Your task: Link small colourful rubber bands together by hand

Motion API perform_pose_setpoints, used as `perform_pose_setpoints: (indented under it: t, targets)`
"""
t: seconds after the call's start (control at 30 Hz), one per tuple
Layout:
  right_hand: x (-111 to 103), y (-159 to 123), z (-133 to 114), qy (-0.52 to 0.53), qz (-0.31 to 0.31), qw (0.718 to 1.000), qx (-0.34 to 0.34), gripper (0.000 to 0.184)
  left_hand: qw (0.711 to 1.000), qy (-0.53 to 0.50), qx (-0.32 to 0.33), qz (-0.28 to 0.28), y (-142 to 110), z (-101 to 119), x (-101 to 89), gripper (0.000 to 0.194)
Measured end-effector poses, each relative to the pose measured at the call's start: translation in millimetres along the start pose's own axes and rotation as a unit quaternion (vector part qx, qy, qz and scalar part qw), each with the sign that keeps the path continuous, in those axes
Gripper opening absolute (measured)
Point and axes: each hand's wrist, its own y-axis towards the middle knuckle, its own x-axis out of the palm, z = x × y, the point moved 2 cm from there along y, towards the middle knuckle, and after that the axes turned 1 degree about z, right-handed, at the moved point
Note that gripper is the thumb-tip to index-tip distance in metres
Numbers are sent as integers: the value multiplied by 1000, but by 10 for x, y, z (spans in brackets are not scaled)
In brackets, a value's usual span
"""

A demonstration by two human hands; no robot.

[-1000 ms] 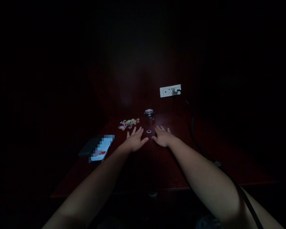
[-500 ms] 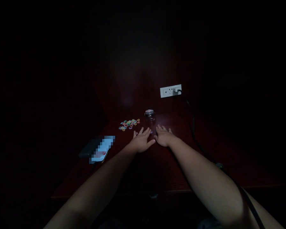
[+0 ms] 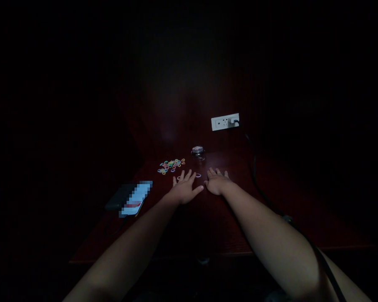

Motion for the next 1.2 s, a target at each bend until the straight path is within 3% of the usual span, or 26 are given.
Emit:
perform_pose_setpoints:
  t: [0.2,0.63,0.8,1.03,1.2]
  targets:
    - [-24,-45,38,18,15,1000,-13,65,995,-2,-96,-33,-25,-172,21,98]
    - [-85,-6,101,25,15,1000,5,61,999,-5,21,-32,35,73,9,88]
    - [-82,-12,105,22,15,1000,8,63,999,-5,23,-33,19,87,-7,89]
    - [-95,-54,76,28,18,999,6,68,998,-1,-54,-30,0,-67,18,96]
    - [-83,-64,61,13,7,1000,-2,68,998,-4,-51,-41,16,-99,64,97]
